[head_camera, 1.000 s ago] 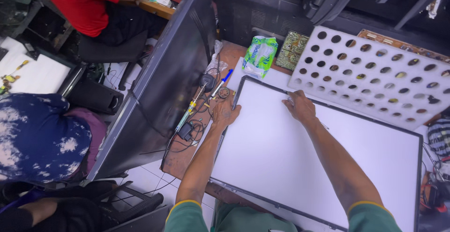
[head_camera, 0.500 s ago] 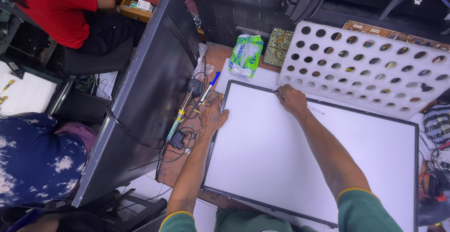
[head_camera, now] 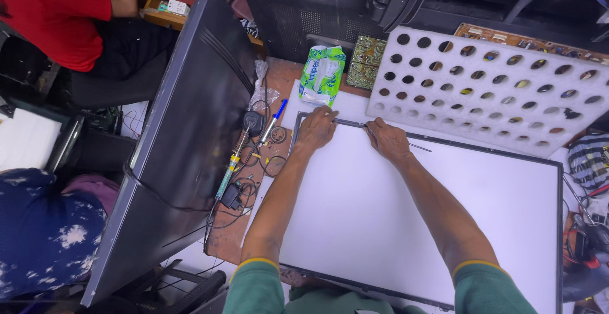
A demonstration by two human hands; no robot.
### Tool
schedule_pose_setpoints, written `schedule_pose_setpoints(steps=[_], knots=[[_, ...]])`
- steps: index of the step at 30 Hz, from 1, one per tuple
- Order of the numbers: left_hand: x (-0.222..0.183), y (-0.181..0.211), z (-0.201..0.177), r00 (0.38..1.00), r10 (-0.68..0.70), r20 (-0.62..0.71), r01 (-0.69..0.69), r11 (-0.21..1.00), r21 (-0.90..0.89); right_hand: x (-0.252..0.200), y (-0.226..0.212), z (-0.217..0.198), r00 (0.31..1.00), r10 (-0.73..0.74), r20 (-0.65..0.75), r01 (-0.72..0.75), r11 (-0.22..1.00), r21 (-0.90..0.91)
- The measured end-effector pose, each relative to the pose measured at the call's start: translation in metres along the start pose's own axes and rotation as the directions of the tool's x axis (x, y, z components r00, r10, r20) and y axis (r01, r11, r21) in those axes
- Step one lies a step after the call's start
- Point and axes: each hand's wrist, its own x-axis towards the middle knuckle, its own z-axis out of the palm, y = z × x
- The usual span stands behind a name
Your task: The person uses a screwdriver to remove screws from the frame of a flat white panel, likely a TV or monitor backplate, then lifts the frame to separate it from the panel. The person continues to unscrew and detach the frame around the edges.
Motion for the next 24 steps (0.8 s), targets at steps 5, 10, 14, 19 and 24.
schedule_pose_setpoints(steps=[5,10,14,19,24], knots=[[0.016,0.001,0.002,0.994,0.046,0.095,-0.049,0.999,0.025,0.007,-0.001,-0.017,0.998,0.044,0.055,-0.051,0.992,0.120],[0.006,-0.007,0.005,0.979,0.201,0.017,-0.202,0.974,0.098,0.000,0.022,-0.011,0.936,0.121,0.332,-0.230,0.921,0.315],[0.004,-0.011,0.007,0.927,0.373,-0.031,-0.349,0.892,0.288,-0.016,0.040,-0.014,0.906,0.183,0.380,-0.299,0.914,0.272],[0.003,-0.008,0.003,0.892,0.449,0.046,-0.431,0.816,0.386,-0.026,0.042,-0.028,0.908,0.205,0.366,-0.296,0.931,0.212],[0.006,-0.016,0.019,0.855,0.511,-0.085,-0.430,0.792,0.433,-0.017,0.037,-0.004,0.903,0.254,0.346,-0.387,0.830,0.402]])
